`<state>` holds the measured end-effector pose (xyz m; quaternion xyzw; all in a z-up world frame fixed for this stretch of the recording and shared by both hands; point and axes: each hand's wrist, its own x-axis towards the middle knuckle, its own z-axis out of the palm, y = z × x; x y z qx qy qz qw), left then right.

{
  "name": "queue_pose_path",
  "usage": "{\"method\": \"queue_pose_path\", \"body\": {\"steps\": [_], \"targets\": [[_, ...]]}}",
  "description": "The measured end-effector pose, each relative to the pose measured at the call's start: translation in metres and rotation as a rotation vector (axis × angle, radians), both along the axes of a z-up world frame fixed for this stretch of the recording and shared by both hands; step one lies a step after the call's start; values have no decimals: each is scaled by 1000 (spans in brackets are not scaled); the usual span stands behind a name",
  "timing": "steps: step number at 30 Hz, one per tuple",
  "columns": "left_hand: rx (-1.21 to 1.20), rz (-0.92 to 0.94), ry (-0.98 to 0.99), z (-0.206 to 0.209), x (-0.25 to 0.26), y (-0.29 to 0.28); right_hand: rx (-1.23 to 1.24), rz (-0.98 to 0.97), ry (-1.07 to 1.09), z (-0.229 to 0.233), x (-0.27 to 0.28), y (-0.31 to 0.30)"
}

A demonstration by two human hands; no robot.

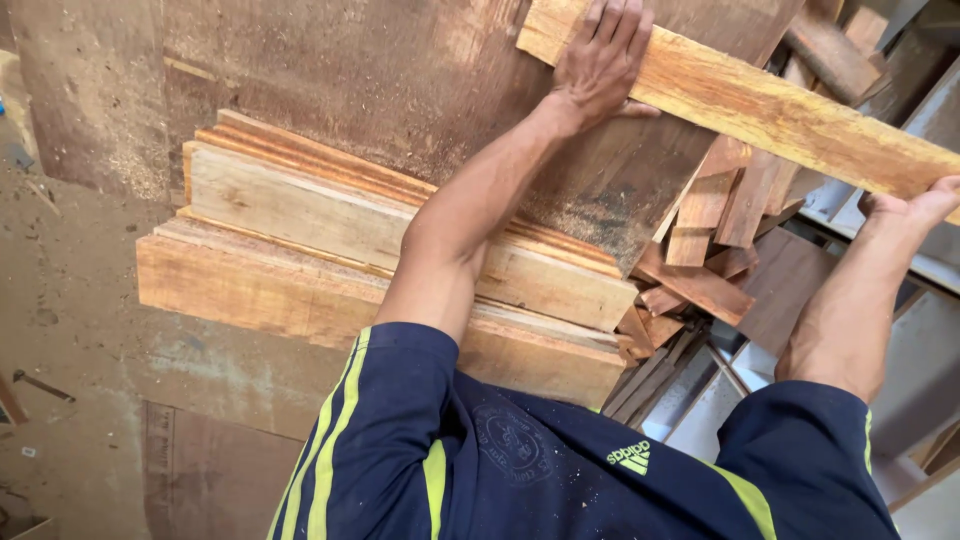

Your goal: Sorting and stacking wood planks in a workshop

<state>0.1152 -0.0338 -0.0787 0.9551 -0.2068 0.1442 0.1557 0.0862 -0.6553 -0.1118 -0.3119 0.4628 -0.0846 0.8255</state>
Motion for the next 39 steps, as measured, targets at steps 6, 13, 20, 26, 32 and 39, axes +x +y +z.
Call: {"method": "queue_pose_path", "body": {"steps": [6, 13, 20, 26, 32, 39], "targets": [[-18, 2, 27, 19, 21, 2, -4, -35, -5, -24, 23, -25], [7, -8, 141, 41, 49, 1, -119, 43, 45, 21, 45, 6], [-247, -208, 89, 31, -96, 43, -313, 209, 287, 61, -65, 96], [247, -212, 979, 188, -120, 163, -348, 635, 348, -41, -185, 73], [548, -116, 939, 148, -107, 319, -1360, 1173, 15, 261, -218, 371], [322, 253, 746, 118, -108, 508, -1982, 1862, -382, 327, -280, 517]]}}
